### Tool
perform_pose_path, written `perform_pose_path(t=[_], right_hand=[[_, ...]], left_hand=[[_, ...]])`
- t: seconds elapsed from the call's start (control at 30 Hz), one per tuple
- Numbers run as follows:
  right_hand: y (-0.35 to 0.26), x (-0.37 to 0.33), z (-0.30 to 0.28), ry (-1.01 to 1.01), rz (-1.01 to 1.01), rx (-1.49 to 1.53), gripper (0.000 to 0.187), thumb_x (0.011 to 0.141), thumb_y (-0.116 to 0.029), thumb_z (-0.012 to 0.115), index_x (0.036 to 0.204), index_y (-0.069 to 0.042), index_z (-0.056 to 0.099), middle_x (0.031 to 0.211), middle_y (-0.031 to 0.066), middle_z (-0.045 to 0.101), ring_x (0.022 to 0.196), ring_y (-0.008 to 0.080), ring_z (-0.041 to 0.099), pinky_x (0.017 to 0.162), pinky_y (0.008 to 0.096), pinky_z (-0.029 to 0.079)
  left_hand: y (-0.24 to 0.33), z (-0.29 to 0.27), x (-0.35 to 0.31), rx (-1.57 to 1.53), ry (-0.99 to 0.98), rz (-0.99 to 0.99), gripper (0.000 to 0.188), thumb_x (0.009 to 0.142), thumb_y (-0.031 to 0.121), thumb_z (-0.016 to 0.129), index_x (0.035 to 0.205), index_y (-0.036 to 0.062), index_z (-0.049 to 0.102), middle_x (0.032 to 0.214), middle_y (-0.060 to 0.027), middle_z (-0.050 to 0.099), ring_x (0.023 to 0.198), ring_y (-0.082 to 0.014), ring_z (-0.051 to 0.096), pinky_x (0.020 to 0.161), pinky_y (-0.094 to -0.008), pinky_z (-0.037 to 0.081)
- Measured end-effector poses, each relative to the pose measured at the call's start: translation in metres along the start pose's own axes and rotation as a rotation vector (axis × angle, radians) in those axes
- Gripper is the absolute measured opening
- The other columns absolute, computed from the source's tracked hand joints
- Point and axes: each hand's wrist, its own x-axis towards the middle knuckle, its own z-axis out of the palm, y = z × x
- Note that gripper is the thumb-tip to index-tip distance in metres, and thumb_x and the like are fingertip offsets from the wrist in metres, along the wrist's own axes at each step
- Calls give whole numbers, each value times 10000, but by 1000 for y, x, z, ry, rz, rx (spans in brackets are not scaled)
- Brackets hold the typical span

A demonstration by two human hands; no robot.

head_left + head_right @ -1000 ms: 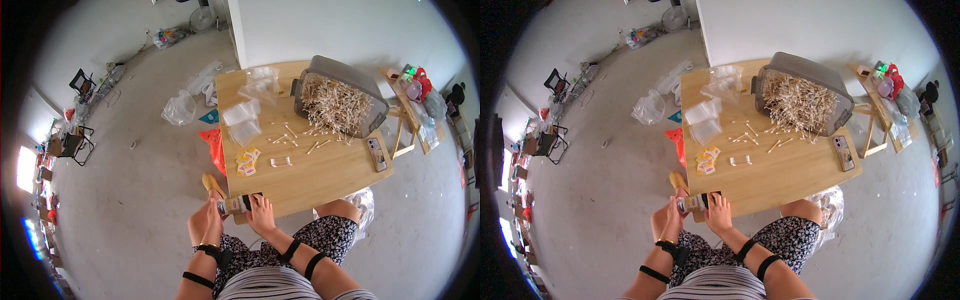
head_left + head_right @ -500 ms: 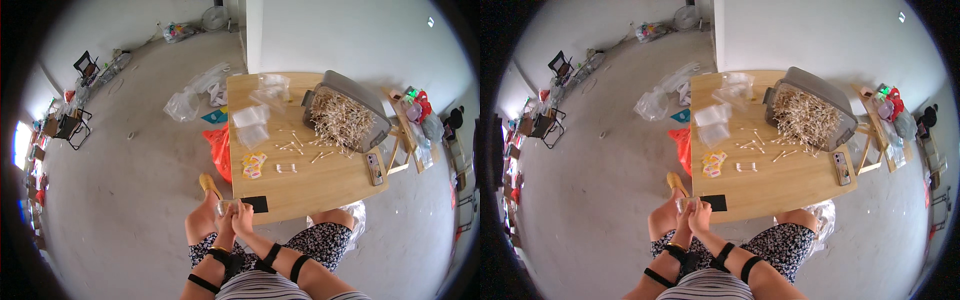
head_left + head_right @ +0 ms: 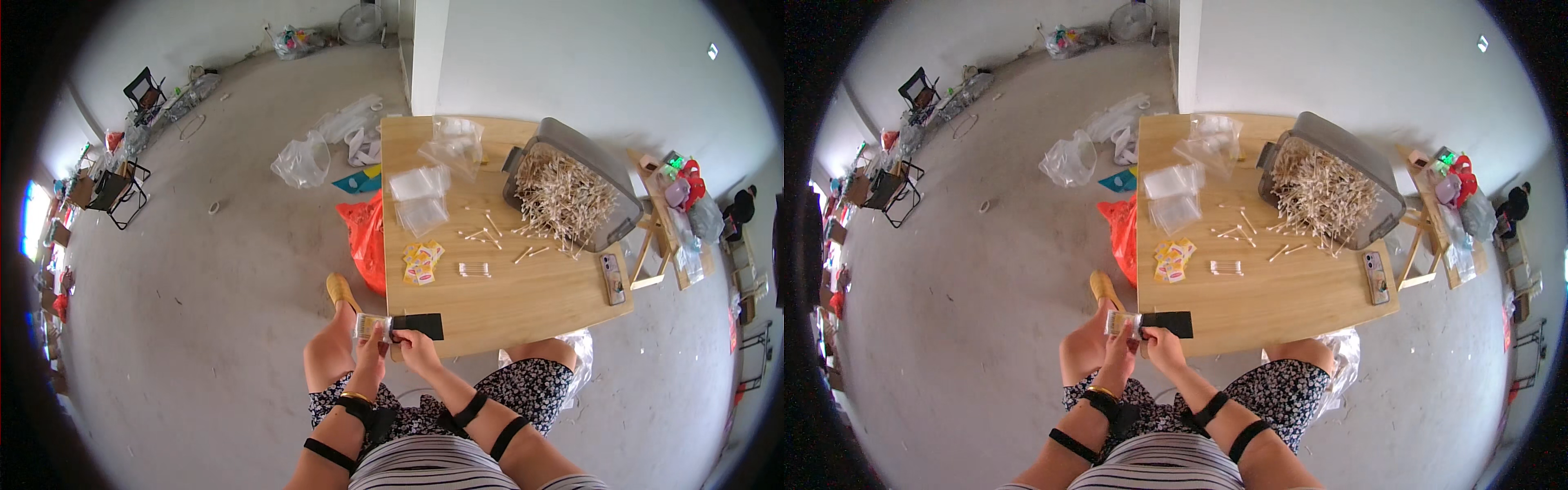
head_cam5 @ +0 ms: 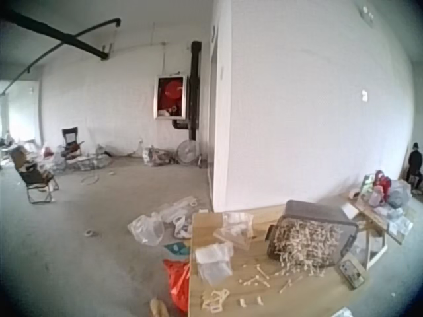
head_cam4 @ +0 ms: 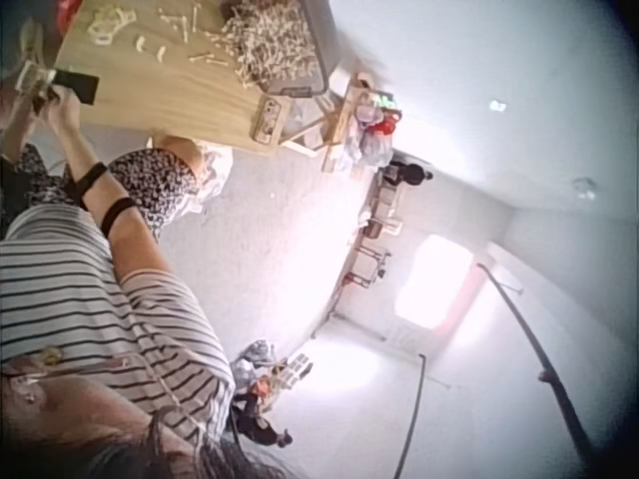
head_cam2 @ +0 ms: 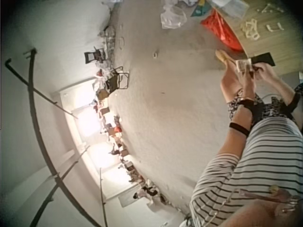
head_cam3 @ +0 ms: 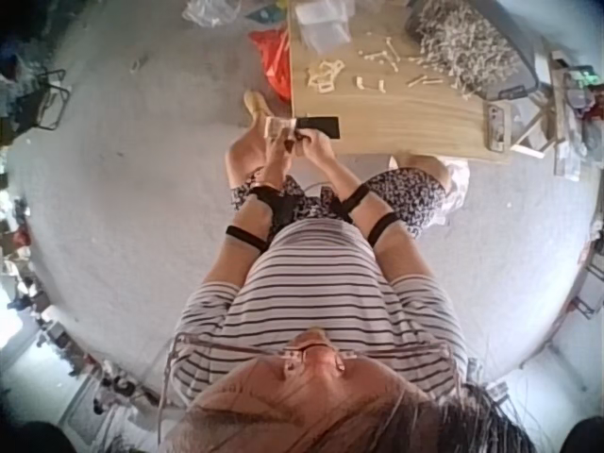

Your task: Sort cotton swabs into groups and place them into small plastic bags.

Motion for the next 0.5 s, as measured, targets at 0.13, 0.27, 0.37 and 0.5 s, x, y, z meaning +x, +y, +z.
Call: perform_pose_path(t=[0.13,0.27,0.37,0.5], right_hand=[[-46,-1,15,-159,414,106,324,871,-14,522,1142,-29,700,890,91,713,795,123,653,710,267,511],[-63,7,19,-295,495,446,293,902,-56,563,1165,-18,685,957,51,716,844,117,661,743,272,522],[-74,9,24,-283,373,464,243,909,-79,619,1133,-7,676,972,49,710,853,111,655,755,258,517],[-115,4,-3,-189,132,327,144,907,-106,690,1000,0,661,933,57,696,845,110,649,750,250,515]], left_hand=[[9,-19,0,26,29,29,354,892,227,757,1176,124,574,1052,0,647,859,-117,639,719,-250,516],[34,-26,-3,25,78,102,333,912,236,733,1181,102,590,974,-10,642,839,-152,632,679,-295,498],[57,-26,-21,53,-18,144,342,937,260,700,1185,55,585,999,-41,653,828,-177,636,690,-312,510],[93,6,-81,142,-117,216,367,969,279,650,1195,1,571,1042,-77,656,911,-198,655,735,-338,527]])
